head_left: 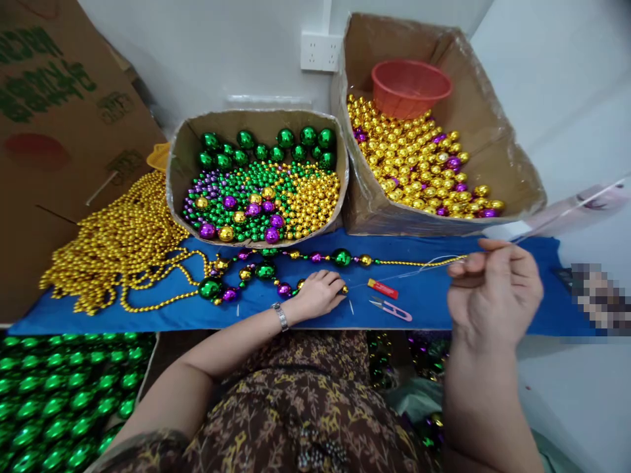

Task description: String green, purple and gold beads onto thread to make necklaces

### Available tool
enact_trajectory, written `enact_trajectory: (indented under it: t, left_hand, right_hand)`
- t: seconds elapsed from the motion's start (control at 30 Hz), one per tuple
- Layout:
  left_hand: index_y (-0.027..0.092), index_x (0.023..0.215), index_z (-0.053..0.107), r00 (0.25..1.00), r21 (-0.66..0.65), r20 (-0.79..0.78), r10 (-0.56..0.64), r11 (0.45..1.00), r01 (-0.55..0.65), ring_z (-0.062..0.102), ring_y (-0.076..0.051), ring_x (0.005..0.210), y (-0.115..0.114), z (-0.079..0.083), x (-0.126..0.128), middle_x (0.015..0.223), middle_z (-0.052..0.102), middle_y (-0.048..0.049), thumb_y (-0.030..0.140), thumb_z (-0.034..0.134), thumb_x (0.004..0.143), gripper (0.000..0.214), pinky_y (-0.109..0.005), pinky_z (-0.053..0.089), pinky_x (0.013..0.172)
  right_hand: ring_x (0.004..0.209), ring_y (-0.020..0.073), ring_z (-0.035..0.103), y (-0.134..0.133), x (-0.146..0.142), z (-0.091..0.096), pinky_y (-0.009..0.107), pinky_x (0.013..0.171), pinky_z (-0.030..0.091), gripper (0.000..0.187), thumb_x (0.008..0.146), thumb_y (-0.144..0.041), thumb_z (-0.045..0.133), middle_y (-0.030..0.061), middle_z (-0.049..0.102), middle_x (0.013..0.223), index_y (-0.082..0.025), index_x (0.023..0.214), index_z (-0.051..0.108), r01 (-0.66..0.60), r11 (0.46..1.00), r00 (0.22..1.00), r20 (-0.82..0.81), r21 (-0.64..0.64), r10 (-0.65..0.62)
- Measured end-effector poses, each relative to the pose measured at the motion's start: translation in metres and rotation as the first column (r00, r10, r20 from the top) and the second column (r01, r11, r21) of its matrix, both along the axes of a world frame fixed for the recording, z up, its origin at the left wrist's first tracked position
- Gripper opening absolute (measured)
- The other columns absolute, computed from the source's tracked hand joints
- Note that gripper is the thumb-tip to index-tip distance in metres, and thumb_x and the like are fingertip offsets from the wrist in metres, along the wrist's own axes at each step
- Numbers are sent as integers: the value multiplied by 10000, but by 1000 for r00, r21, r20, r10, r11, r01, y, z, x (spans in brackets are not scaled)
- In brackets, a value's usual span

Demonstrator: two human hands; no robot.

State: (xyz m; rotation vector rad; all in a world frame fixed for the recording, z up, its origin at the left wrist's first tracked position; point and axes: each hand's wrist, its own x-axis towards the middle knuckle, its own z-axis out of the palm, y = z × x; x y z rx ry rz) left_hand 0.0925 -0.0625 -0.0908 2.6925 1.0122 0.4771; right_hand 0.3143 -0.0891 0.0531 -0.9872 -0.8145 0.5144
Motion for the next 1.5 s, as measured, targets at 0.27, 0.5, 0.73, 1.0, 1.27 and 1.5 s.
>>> enact_trajectory:
  t: [0.27,0.5,0.73,1.0,1.27,1.5]
  left_hand:
    - [182,1175,587,998,132,-56,1,991,6,533,-287,1169,16,-3,-31,1233,591,-138,297,537,914,290,-422,473,928]
    - [166,1182,599,997,152,-73,21,988,-9,527,-317,1189,22,0,-45,1266,592,-163,248,547,899,299,-473,453,965]
    - [186,1203,586,899,-206,436,49,977,47,561,-228,1157,19,53,-9,1218,619,-118,373,534,920,343,-417,454,1008]
    - [143,829,622,718,-585,674,172,718,377,635,-188,1005,31,79,33,1162,648,-130,347,537,913,236,-338,507,867]
    - [167,806,585,878,-241,478,30,965,98,608,-209,994,21,46,3,1016,679,-103,262,510,924,169,-404,474,910]
    - [179,1193,588,986,103,169,-15,995,-2,481,-291,1267,-20,8,-32,1289,583,-149,238,530,912,293,-489,397,1057]
  right_hand:
    - [462,58,519,-1,9,-32,178,473,460,312,781,-477,710,-76,527,559,-184,839,621,55,992,998,-25,-115,-58]
    - [490,47,516,0,-7,-38,161,497,445,283,836,-468,653,-74,510,586,-190,880,618,-76,983,996,-51,-166,69]
    - [528,70,546,-4,-32,-37,190,537,470,252,898,-448,570,-62,510,599,-201,914,617,-189,952,977,49,-242,207]
    - [568,96,572,-8,-45,-44,243,597,524,243,931,-436,516,-44,560,631,-212,955,609,-296,903,920,159,-312,357]
    - [530,68,560,-10,-46,-49,217,542,509,275,899,-462,555,3,660,780,-195,926,613,-333,898,939,-10,-289,344]
    - [476,57,490,-11,-39,-55,180,484,442,252,885,-448,586,-74,456,574,-197,885,604,-290,914,957,-75,-283,280]
